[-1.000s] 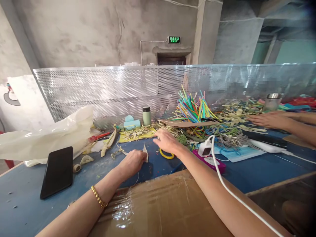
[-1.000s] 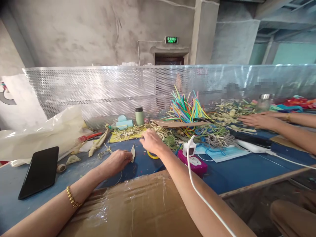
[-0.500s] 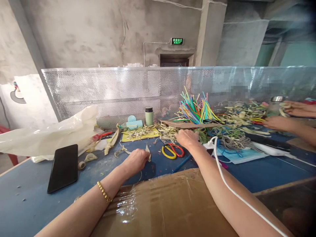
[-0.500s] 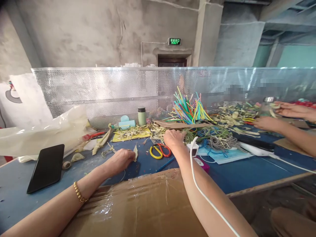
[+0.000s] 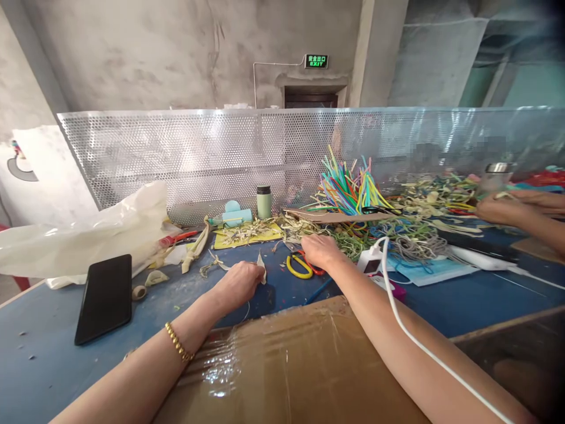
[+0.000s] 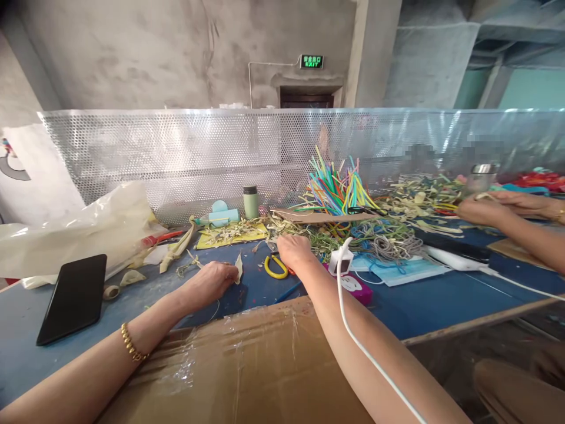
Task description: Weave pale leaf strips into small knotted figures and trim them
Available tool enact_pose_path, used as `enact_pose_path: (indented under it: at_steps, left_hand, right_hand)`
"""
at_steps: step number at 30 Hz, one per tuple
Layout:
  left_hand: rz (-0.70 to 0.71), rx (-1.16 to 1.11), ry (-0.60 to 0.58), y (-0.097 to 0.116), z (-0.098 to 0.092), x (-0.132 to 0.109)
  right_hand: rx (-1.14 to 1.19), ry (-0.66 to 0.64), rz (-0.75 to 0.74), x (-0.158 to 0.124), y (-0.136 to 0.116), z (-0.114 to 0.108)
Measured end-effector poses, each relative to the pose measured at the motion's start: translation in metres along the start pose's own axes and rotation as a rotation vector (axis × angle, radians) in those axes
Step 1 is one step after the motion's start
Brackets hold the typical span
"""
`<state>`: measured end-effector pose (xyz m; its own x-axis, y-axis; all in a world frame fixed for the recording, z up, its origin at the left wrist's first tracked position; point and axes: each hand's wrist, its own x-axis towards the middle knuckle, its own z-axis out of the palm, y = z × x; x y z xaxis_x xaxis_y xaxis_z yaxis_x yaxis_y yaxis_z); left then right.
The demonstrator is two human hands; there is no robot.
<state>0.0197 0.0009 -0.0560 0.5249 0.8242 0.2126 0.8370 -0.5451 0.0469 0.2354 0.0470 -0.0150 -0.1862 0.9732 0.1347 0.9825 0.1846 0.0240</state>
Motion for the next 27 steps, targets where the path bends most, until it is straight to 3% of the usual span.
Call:
enact_pose_path:
  at_steps: [5,10,13,16,20,23,25,27]
  left_hand:
    - [-0.002,-0.007,0.007,-0.001,0.002,-0.001]
    - [-0.008,-0.007,-0.004,0.001,-0.001,-0.001]
    - [-0.017,-0.013,-0.014,0.001,-0.002,-0.001]
    - [-0.008,-0.027,-0.012,0.000,-0.001,-0.001]
    - [-0.003,-0.035,0.000,-0.002,0.001,0.000]
    - [-0.005,-0.034,0.001,-0.001,0.000,-0.001]
    - [-0.010,-0.034,-0.007,0.000,-0.001,-0.001]
    - [-0.013,-0.033,-0.013,0.000,-0.002,-0.002]
  right_hand:
    - [-0.026,0.055,0.013,0.009,-0.001,0.004]
    - [-0.008,0.224,0.132,0.010,0.013,-0.008]
    - [0.048,0.341,0.123,0.010,0.022,-0.011]
    - [0.299,0.339,-0.012,0.010,0.022,-0.008]
    - [0.873,0.083,-0.113,0.009,0.008,-0.007]
    - [1.173,0.110,-0.191,0.013,0.000,-0.015]
    - [1.190,0.194,-0.228,0.019,-0.001,-0.018]
    - [0.987,0.295,-0.224,0.023,0.003,-0.015]
